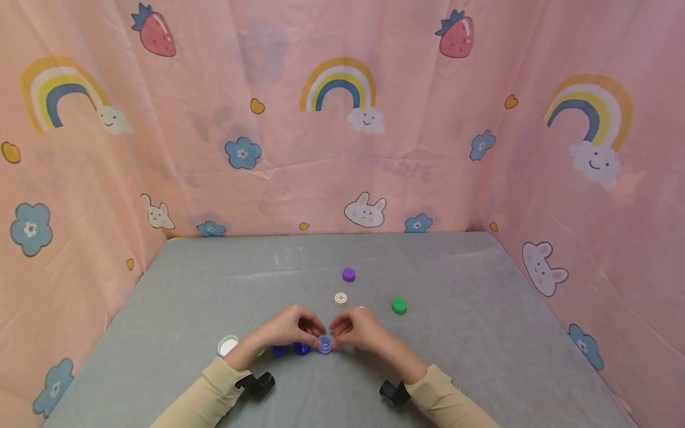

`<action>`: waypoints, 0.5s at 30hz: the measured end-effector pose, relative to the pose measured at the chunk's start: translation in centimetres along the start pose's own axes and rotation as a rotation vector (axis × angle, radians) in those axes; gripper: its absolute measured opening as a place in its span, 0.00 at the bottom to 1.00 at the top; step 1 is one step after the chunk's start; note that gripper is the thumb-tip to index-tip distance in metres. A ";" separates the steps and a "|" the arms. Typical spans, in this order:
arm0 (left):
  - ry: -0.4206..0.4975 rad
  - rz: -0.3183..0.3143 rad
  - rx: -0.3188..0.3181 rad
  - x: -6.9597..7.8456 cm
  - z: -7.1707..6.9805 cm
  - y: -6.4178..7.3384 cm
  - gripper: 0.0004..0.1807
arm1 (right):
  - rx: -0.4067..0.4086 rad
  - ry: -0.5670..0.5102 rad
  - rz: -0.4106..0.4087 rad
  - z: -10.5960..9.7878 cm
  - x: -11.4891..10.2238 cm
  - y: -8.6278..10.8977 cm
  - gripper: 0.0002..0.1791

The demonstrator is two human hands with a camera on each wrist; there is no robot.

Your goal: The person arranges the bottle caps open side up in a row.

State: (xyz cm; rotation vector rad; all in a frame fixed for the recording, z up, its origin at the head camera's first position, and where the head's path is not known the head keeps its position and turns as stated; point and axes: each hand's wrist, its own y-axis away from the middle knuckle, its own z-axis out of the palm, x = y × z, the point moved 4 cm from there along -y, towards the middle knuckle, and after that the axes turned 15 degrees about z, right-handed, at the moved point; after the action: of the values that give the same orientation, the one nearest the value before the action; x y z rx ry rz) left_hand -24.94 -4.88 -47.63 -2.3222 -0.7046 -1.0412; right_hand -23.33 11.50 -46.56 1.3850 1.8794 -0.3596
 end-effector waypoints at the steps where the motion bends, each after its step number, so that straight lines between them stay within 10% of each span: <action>1: -0.004 -0.001 0.009 -0.1 -0.2 -0.1 0.13 | 0.003 -0.003 0.010 -0.2 0.1 -0.1 0.15; 15: 0.031 -0.053 0.139 -0.5 -2.3 -2.8 0.15 | 0.170 -0.046 0.092 -4.1 1.0 -2.0 0.15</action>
State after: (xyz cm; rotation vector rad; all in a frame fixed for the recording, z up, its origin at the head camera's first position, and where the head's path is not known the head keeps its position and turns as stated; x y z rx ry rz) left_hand -28.24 -4.39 -46.04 -2.1750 -0.8038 -1.0163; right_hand -26.91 14.03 -44.90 1.5561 1.7746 -0.5106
